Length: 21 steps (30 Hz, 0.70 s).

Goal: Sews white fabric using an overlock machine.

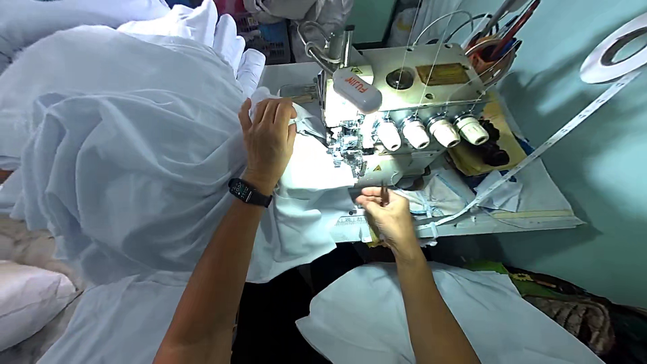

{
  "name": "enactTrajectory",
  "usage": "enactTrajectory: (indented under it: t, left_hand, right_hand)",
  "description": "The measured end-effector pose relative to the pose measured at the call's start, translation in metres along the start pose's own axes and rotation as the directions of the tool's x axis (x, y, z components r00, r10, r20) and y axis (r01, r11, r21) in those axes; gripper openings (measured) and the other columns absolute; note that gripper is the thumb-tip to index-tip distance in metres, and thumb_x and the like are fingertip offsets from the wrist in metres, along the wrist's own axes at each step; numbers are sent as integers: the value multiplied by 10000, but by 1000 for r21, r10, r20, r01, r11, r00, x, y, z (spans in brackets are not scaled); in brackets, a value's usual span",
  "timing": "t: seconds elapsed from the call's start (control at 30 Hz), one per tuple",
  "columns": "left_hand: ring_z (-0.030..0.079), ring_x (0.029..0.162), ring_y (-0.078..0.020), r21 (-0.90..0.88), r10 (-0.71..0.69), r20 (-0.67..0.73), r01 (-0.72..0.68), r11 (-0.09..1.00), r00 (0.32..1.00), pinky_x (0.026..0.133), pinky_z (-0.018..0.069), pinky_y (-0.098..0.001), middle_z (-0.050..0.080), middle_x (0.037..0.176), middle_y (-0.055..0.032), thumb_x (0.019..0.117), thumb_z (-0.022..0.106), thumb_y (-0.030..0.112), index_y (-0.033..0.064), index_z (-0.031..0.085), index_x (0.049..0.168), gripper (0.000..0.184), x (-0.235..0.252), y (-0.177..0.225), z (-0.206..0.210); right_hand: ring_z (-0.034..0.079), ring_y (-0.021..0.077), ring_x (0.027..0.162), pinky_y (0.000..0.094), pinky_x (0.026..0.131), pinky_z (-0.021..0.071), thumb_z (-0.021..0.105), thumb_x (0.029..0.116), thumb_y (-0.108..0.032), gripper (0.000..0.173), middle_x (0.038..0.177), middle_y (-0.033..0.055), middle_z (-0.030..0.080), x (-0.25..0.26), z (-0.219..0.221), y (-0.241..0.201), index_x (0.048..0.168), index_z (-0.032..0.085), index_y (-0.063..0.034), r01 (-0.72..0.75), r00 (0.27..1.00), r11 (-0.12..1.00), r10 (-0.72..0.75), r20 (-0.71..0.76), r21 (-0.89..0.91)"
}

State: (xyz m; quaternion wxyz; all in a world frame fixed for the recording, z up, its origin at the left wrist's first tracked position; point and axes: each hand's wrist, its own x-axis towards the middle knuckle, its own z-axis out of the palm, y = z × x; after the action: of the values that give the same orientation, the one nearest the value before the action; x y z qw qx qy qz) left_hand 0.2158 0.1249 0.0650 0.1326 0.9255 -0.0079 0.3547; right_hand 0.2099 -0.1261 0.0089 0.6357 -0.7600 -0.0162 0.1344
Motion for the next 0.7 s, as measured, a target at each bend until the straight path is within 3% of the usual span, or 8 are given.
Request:
enactTrajectory:
  t: [0.1,0.17,0.27,0.33,0.4,0.5,0.57,0.7]
  left_hand:
    - [664,1035,-367,-56,125,-98,-131,990,987,951,456,-511,712,1032,-224,947,641,110,-27,700,929,151,-35,30,-23]
    - [611,1043,-314,-65,153,-78,-158,985,985,964,399,-467,680,1010,-163,926,696,250,63,689,819,216,-69,56,-33]
    - [463,1380,-359,177,122,136,-145,974,983,1107,238,-647,621,1365,-109,939,691,263,131,713,876,147,-120,66,-20]
    - [347,1486,-423,160,111,183,-141,977,977,1093,161,-774,543,1510,-103,903,696,78,122,711,837,81,-141,52,-13]
    - [290,1523,-336,-40,98,137,-94,995,986,1156,74,-716,556,1479,-74,985,640,159,169,681,871,121,-140,45,-25]
    - [591,1221,-53,-529,29,118,38,848,993,1188,327,-375,713,1080,12,994,654,248,134,722,913,155,-111,44,-54]
    - [656,956,15,-697,69,149,55,715,986,934,528,-179,702,926,24,988,658,175,57,708,912,149,-86,41,-65]
    - [595,795,1,-653,148,162,-6,757,976,751,476,-114,650,815,-46,954,650,53,-50,708,871,145,-41,57,-56]
  right_hand:
    - [534,-37,651,128,614,456,641,915,-6,142,860,37,656,-12,-11,8,1030,677,69,221,959,967,-239,-155,-127]
    - [509,-111,617,63,590,432,622,887,-4,87,781,-41,641,-21,-10,8,925,678,51,397,890,913,-408,-203,-94]
    - [561,-102,668,73,626,470,611,907,-38,132,758,-29,671,-30,5,7,837,683,48,631,770,775,-631,-95,-35]
    - [568,-54,691,96,628,472,646,925,-102,198,877,74,711,-37,23,10,952,708,84,657,754,754,-657,21,-7]
    - [534,-13,684,137,598,433,726,904,-184,401,1038,165,719,-46,38,17,1148,679,131,598,791,802,-592,152,14]
    - [649,29,693,153,674,531,699,929,-139,246,828,133,730,-63,52,25,982,715,101,623,740,778,-621,257,83]
    - [628,17,707,118,704,514,623,999,-117,225,748,105,669,-67,50,17,875,660,68,714,649,680,-732,209,164]
    - [590,24,736,103,691,485,650,996,-145,276,785,98,605,-43,28,4,779,572,6,815,580,580,-815,18,-15]
